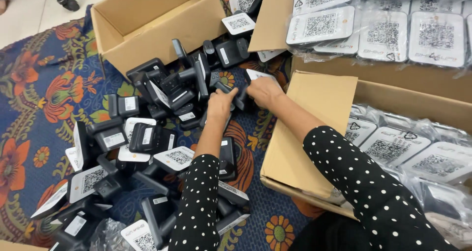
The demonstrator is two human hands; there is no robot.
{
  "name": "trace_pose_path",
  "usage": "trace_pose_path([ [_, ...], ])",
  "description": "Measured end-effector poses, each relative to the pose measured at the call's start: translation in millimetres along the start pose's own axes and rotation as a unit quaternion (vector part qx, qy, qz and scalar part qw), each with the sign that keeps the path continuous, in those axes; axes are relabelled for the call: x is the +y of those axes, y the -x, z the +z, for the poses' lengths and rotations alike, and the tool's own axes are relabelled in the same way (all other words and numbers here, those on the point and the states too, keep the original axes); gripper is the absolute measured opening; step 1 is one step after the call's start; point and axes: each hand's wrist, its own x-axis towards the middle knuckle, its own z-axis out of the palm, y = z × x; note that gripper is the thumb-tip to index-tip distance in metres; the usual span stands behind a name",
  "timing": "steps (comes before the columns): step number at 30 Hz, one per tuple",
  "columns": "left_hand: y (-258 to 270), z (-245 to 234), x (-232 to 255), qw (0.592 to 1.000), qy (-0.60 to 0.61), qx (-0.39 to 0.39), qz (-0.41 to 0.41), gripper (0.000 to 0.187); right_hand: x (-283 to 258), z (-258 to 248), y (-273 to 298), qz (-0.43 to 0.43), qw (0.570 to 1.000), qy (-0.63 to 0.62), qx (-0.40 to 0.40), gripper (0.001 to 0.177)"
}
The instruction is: The person unpacks electronic payment terminals from boxes and sorts them into other boxes.
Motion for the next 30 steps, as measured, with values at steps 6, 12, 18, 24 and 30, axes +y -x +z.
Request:
trace_pose_path([
  [6,76.1,-38.1,-10.9,0.999,-0.011,0.02,0.044,0.068,-60.3,-52.1,49.6,0.015,0.994,-0.098,0.042,0.01],
  [12,146.5,-127.3,-71.0,0.998,0.024,0.051,0.038,0.063,-128.4,-140.1,94.1,0.026,0.973,-0.203,0.103,0.023],
  [18,225.2,-209.1,-111.9,0.998,-0.012,0.059,-0.013,0.068,-209.2,-210.8,100.3,-0.001,0.961,-0.251,0.112,0.02],
  [24,291.9,-195.6,-137.0,0.974,0.035,-0.145,-0.173,0.091,-282.3,-188.8,89.7,-0.076,0.965,-0.232,0.097,0.021],
  [30,337.3,-147.9,-126.8,0.93,0.152,-0.137,-0.305,0.096,-312.2,-191.2,100.5,-0.077,0.958,-0.256,0.108,0.039],
])
